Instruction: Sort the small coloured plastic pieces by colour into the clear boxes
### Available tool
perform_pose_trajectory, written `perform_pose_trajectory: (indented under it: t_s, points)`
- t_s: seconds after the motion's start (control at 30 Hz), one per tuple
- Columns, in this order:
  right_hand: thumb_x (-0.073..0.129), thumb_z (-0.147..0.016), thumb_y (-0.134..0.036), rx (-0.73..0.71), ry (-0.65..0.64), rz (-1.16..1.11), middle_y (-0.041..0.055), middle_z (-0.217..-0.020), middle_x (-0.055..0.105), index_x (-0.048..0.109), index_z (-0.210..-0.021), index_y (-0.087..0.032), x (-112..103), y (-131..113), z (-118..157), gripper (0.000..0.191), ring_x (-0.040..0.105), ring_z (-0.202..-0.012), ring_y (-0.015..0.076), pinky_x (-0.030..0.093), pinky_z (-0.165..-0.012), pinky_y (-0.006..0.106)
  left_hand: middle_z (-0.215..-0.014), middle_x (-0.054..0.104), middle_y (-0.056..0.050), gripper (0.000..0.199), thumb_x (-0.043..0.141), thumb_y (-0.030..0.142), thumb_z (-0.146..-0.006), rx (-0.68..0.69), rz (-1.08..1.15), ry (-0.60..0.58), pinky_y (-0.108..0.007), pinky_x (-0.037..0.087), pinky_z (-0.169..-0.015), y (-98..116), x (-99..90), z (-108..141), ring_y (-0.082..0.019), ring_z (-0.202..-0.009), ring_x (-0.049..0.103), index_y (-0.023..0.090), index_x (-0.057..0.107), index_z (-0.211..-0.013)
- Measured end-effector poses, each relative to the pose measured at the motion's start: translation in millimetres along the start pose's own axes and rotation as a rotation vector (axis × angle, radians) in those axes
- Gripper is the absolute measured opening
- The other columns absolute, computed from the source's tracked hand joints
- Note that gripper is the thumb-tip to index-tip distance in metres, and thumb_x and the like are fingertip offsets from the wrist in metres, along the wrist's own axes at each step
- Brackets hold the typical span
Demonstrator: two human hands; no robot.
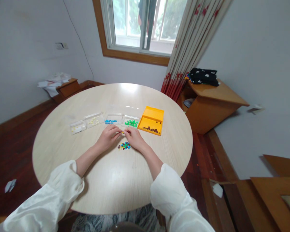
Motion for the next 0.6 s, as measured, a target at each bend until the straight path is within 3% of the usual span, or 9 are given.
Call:
perform_pose_trajectory:
  t_s: [0.2, 0.3, 0.43, 0.6]
  points:
    - [0.047, -0.086, -0.023, 0.015, -0.031, 0.005, -0.0006, -0.069, 0.056, 0.06, -0.072, -0.015, 0, -1, 1, 0.021, 0.049, -0.069, 0.0119, 0.037, -0.067, 0.024, -0.081, 0.061, -0.005, 0.013, 0.051, 0.021, -0.086, -0.088, 0.047, -0.06, -0.032, 0.045, -0.076, 1, -2.7, -2, -0.018, -0.084, 0.054, 0.018, 0.062, -0.08]
    - [0.052, -0.082, -0.022, 0.053, -0.097, -0.019, -0.0018, -0.064, 0.055, 0.062, -0.072, -0.014, 2, 1, 3, 0.016, 0.046, -0.062, 0.0099, 0.037, -0.061, 0.023, -0.081, 0.06, -0.005, 0.012, 0.05, 0.02, -0.084, -0.17, 0.032, -0.023, -0.032, 0.045, -0.077, -3, -12.1, -4, -0.018, -0.084, 0.055, 0.019, 0.059, -0.077]
    - [0.058, -0.077, -0.019, 0.061, -0.26, -0.088, 0.0007, -0.069, 0.06, 0.066, -0.076, -0.013, 4, -1, 8, 0.009, 0.051, -0.063, 0.0095, 0.042, -0.061, 0.023, -0.079, 0.061, -0.005, 0.009, 0.051, 0.02, -0.078, -0.347, -0.075, 0.094, -0.03, 0.044, -0.073, -23, -39.5, -9, -0.018, -0.077, 0.055, 0.018, 0.058, -0.073]
    - [0.06, -0.077, -0.019, 0.028, -0.354, -0.072, 0.0043, -0.078, 0.065, 0.069, -0.082, -0.013, -4, -3, 12, 0.012, 0.058, -0.071, 0.0116, 0.046, -0.067, 0.026, -0.077, 0.063, -0.005, 0.008, 0.052, 0.022, -0.07, -0.712, -0.322, 0.165, -0.031, 0.044, -0.073, -67, -89.5, 0, -0.019, -0.075, 0.057, 0.018, 0.059, -0.068]
Point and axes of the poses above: each hand's wrist, its own z-axis away from the middle knuckle, its own x-axis out of the palm, y = z × x, the point moved 4 cm from there along -z, towards the middle knuckle
